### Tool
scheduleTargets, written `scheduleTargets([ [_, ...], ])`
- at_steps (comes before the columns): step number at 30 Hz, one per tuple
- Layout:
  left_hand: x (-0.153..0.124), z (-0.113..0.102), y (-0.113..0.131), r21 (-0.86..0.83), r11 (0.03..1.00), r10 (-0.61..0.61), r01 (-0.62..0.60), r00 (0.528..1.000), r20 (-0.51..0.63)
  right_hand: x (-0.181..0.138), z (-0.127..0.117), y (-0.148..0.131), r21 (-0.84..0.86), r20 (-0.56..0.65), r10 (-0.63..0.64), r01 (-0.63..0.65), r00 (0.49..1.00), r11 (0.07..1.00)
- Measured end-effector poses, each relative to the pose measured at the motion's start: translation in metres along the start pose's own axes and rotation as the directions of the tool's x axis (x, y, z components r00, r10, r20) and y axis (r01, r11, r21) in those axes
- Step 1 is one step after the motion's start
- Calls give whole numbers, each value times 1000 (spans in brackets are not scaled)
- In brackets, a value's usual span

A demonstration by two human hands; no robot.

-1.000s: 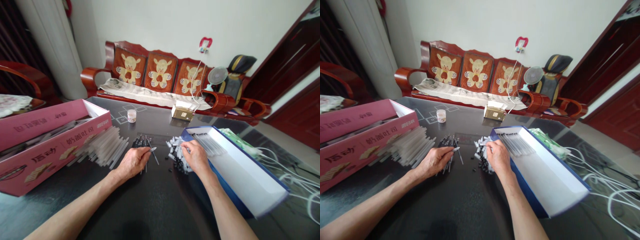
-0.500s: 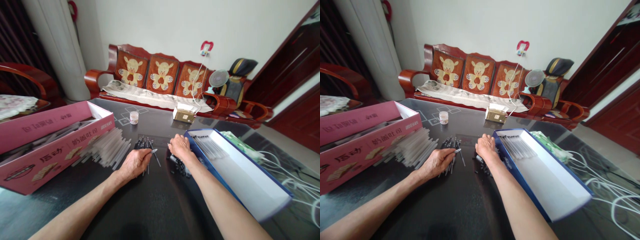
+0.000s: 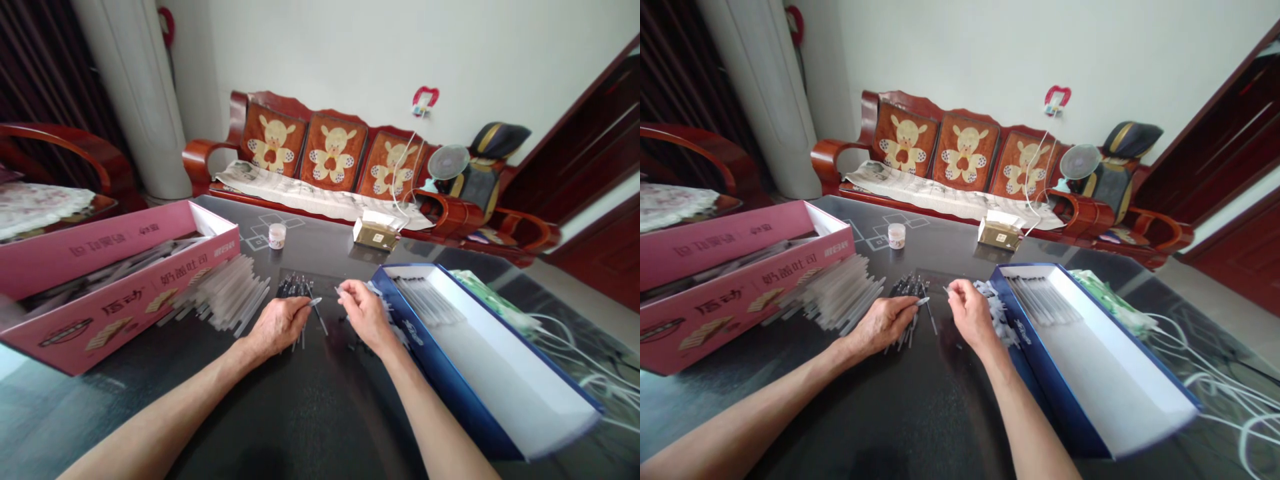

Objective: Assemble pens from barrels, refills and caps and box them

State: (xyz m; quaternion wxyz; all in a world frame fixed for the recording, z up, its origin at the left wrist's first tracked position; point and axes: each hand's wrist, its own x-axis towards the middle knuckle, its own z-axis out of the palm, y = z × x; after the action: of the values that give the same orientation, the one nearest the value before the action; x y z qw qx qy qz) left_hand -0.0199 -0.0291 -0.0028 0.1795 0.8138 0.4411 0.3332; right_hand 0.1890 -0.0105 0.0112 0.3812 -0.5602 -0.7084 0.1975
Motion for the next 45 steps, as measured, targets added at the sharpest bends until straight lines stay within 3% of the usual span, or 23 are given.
scheduleTargets([
  [3,0,-1,2,-16,1000,5,-5,1000,-8,-23,13,0,243,-3,31,-29,1000,970],
  [7,-1,-2,4,-34,999,13,-13,1000,22,-32,21,5,351,37,64,-73,997,934],
  [12,-3,0,6,-21,1000,20,-18,996,93,-30,18,5,400,28,99,-103,995,911],
  [20,-3,0,7,-10,996,87,-87,980,179,-32,16,-5,411,113,15,-61,993,910],
  [22,-2,-1,8,-2,996,93,-94,979,182,-32,17,-4,482,140,58,-119,989,868],
  [28,0,-3,8,78,987,133,-144,983,123,-33,24,-3,736,205,206,-289,957,612],
  [39,-7,-1,7,415,884,161,-215,974,161,-35,26,-3,704,230,252,-339,940,623],
  [45,-6,-2,5,475,830,223,-293,954,198,-34,23,-8,669,274,272,-386,923,635],
])
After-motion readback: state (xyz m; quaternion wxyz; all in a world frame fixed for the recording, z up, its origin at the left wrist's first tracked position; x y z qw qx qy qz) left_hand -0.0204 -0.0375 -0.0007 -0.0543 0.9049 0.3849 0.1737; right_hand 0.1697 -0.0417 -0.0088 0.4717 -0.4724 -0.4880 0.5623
